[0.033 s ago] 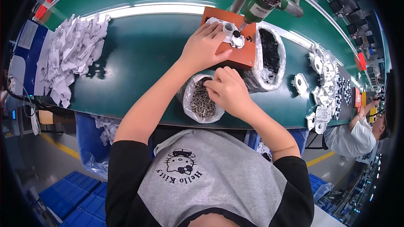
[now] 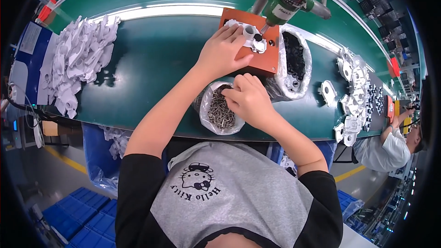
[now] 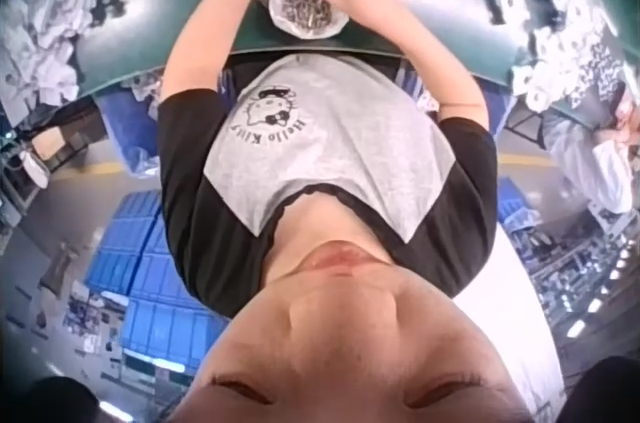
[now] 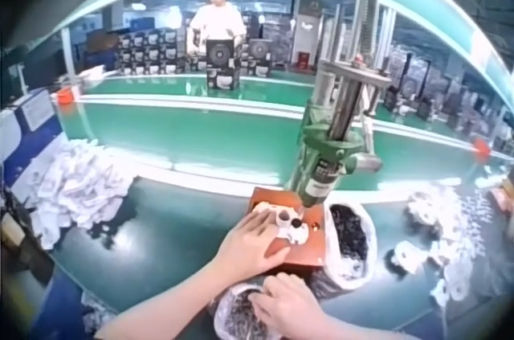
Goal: Assembling small metal components into plastic parts using a manual press on an assembly line.
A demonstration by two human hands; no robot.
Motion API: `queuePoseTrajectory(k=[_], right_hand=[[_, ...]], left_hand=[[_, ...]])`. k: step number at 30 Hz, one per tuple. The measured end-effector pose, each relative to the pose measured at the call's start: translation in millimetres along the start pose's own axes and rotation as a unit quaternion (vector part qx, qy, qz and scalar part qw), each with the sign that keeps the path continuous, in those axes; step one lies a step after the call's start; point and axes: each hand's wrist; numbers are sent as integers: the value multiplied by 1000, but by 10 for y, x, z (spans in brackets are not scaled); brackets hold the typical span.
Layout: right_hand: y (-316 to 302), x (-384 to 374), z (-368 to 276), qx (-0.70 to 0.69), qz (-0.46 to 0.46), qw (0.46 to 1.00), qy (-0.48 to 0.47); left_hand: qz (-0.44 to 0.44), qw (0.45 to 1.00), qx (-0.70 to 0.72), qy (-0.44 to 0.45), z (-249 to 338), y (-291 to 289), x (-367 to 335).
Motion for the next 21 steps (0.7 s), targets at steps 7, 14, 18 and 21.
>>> queuePoseTrajectory(k=[7,14,18,21], right_hand=[[28,14,1,-2,13,1000,-27],[25,3,19,-18,-1,999,-30],[16,7,18,-3,1,999,-35],[15,-1,24,1,-6,999,-40]], left_hand=[[4,1000,-1,-3,-10,26,15],[10,1000,-2,3,-11,24,12],[5,1000,5,-6,6,10,3],[6,1000,7,-4,-3,15,11]])
Point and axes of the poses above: each hand's wrist, its own x-axis away from the middle knuckle, its own y-axis out of the palm, z = x × y, and after that the axes turned 13 degrees about y, right-handed
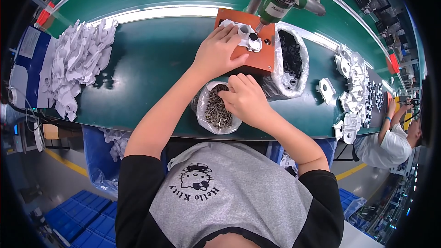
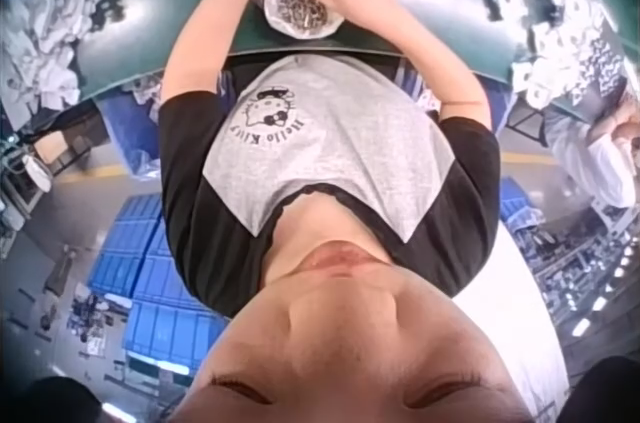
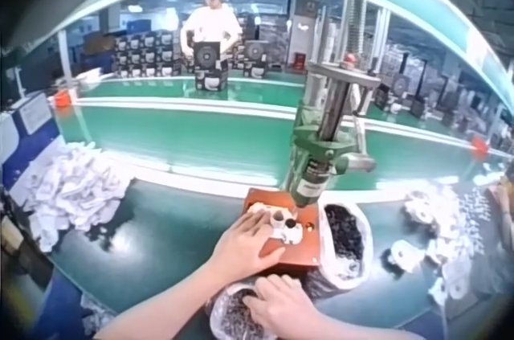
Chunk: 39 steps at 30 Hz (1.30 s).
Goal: Assembling small metal components into plastic parts using a manual press on an assembly line.
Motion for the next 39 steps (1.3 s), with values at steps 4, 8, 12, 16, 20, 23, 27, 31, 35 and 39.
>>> queuePoseTrajectory(k=[4,8,12,16,20,23,27,31,35,39], right_hand=[[6,11,18,-7,7,1000,-7],[5,13,12,-4,10,1000,-9],[7,13,4,28,13,1000,0],[11,-6,-1,32,7,999,-7],[27,5,9,36,9,999,-5],[32,2,0,29,18,999,-4],[42,4,1,22,23,999,2],[40,5,10,14,22,1000,8],[28,-3,31,-9,24,1000,10],[-47,-11,70,-62,38,997,39]], left_hand=[[-2,1000,-1,2,9,0,-7],[-1,1000,-2,2,9,0,-9],[-1,1000,0,0,9,-2,-12],[0,1000,-1,1,-3,-3,-1],[4,1000,-2,1,3,2,-4],[5,1000,0,-1,3,4,-2],[5,1000,0,-1,0,3,-2],[2,1000,-2,0,-4,1,-2],[7,1000,-3,0,-4,11,-1],[3,1000,-1,-3,-6,5,-3]])
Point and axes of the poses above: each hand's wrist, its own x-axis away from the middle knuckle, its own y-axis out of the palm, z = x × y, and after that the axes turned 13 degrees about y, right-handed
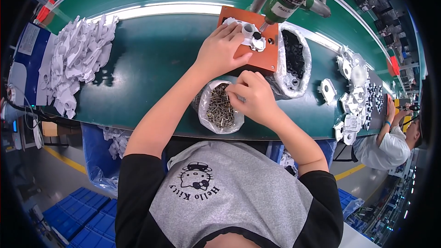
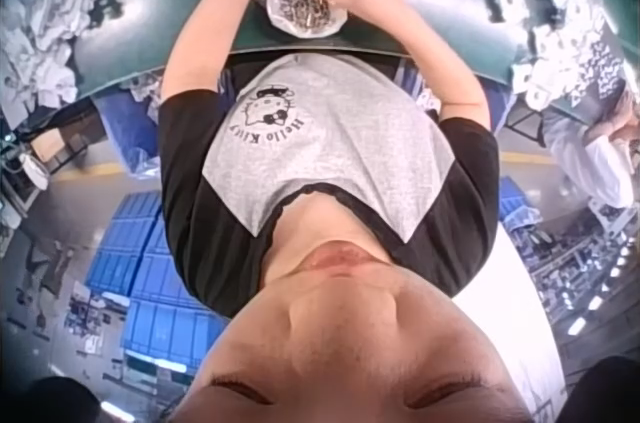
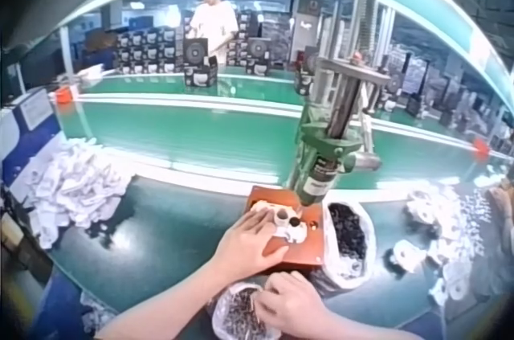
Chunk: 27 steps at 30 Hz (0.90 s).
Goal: Assembling small metal components into plastic parts using a manual press on an assembly line.
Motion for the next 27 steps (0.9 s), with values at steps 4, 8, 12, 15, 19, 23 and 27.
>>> queuePoseTrajectory(k=[4,8,12,15,19,23,27], right_hand=[[-42,-33,33,10,26,1000,9],[-123,-107,70,-20,66,994,87],[-146,-209,288,-60,132,974,176],[-178,-242,324,-51,145,965,212],[-182,-272,307,-81,148,961,219],[-195,-267,322,-98,128,963,215],[-223,-248,323,-123,101,961,224]], left_hand=[[2,1000,1,6,-9,-1,6],[2,1000,5,4,-2,-26,3],[0,1000,19,13,-24,-29,9],[-4,1000,13,21,-28,-37,6],[0,1000,2,24,-20,-25,2],[-3,1000,-3,15,-16,-6,-1],[-3,1000,-4,9,-14,-14,5]])
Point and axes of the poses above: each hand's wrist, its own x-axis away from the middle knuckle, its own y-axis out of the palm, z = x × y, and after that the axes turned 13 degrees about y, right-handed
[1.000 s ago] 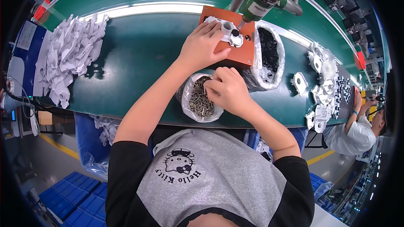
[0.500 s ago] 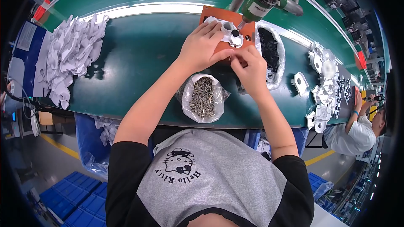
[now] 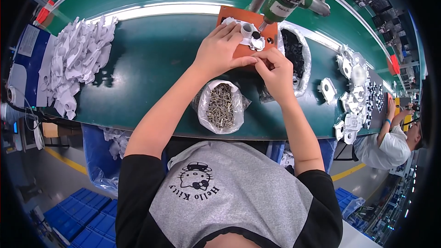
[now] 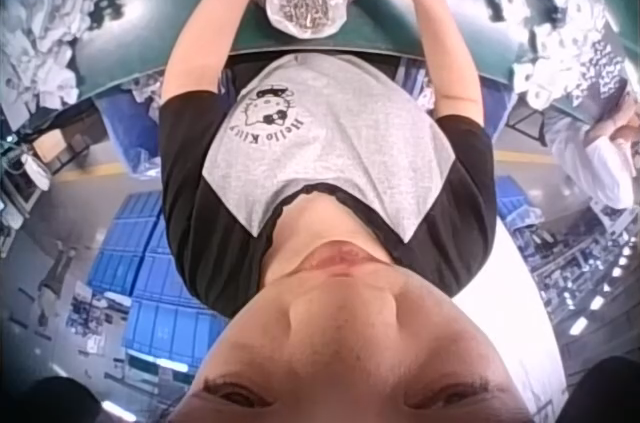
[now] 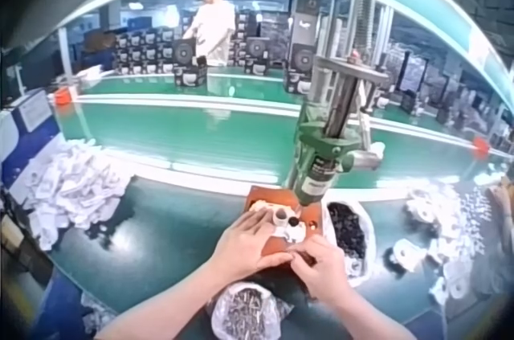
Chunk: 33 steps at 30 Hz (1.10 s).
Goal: Assembling small metal components into plastic parts using a manual press on an assembly line.
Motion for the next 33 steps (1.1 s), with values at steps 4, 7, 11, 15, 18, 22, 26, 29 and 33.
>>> queuePoseTrajectory(k=[4,7,11,15,18,22,26,29,33], right_hand=[[26,-5,7,-21,16,1000,11],[31,-17,22,-19,32,999,2],[8,-7,45,-3,31,999,-19],[17,5,44,-23,37,998,-34],[-23,-17,70,-11,28,999,-35],[-47,-28,40,-42,21,997,-52],[-38,-26,-23,-34,24,999,-28],[-51,-34,8,-10,4,1000,-22],[-83,-93,92,-47,1,999,19]], left_hand=[[0,1000,0,12,-11,-18,6],[2,1000,-1,7,0,-2,2],[0,1000,-7,5,1,1,9],[-4,1000,-7,8,-5,-4,8],[2,1000,-13,13,-3,6,5],[6,1000,-11,13,12,-8,-11],[12,1000,-14,9,13,2,-6],[8,1000,-22,5,6,27,0],[6,1000,-23,4,11,16,-4]])
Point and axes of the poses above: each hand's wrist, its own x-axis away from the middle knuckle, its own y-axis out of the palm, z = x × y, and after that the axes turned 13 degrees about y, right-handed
